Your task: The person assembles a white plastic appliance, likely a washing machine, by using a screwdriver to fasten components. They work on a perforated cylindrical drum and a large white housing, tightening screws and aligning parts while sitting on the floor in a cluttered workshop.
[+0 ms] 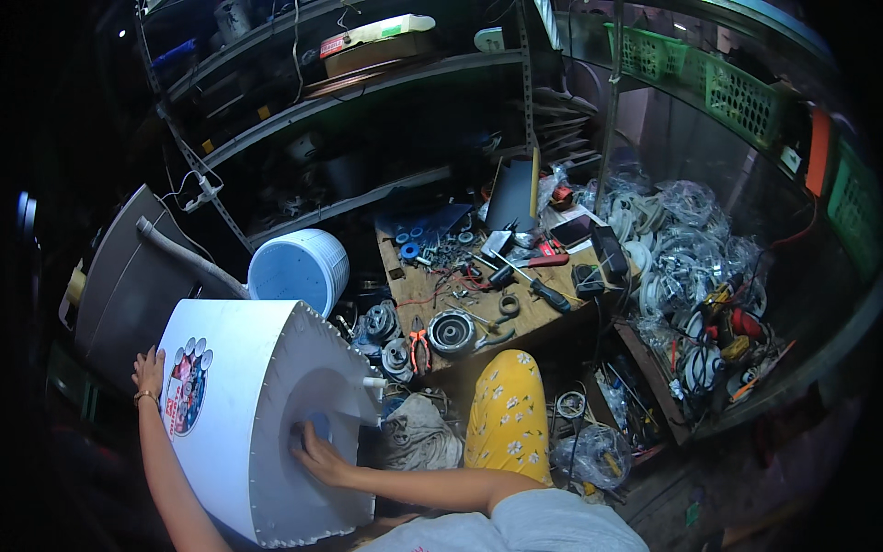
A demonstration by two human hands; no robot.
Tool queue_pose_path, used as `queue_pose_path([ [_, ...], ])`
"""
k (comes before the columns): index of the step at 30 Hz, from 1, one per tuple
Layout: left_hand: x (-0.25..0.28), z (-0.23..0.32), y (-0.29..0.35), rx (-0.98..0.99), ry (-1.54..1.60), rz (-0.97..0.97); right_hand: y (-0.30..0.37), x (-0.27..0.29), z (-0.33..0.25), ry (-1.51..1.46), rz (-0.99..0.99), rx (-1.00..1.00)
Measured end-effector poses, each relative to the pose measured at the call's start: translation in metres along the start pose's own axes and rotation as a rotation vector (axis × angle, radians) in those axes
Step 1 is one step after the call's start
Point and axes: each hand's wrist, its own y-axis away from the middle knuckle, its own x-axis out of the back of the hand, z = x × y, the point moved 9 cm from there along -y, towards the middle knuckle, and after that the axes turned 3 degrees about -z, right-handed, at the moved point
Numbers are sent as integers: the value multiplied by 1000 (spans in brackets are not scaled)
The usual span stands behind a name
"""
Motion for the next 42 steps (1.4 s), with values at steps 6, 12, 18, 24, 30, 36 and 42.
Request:
queue_pose_path([
  [6, 2, -11, 12, -47, 15, -93, 30, 105, -32, 292, -223, 22],
  [12, 10, 47, 15, -439, 95, -105, 102, 284, 0, 432, 307, -285],
  [18, 54, 112, 56, -637, 333, 11, 123, 298, -15, 720, 240, -216],
  [24, 58, 163, 138, -885, 211, -139, 100, 336, -44, 1064, 394, 63],
  [30, 47, 153, 144, -873, 179, -224, 42, 530, -65, 1251, 785, 81],
  [36, 70, 185, 114, -371, -259, -307, 14, 612, -15, 1532, 607, -559],
  [42, 13, 240, 125, -675, -59, -215, -7, 623, 25, 1631, 466, -703],
])
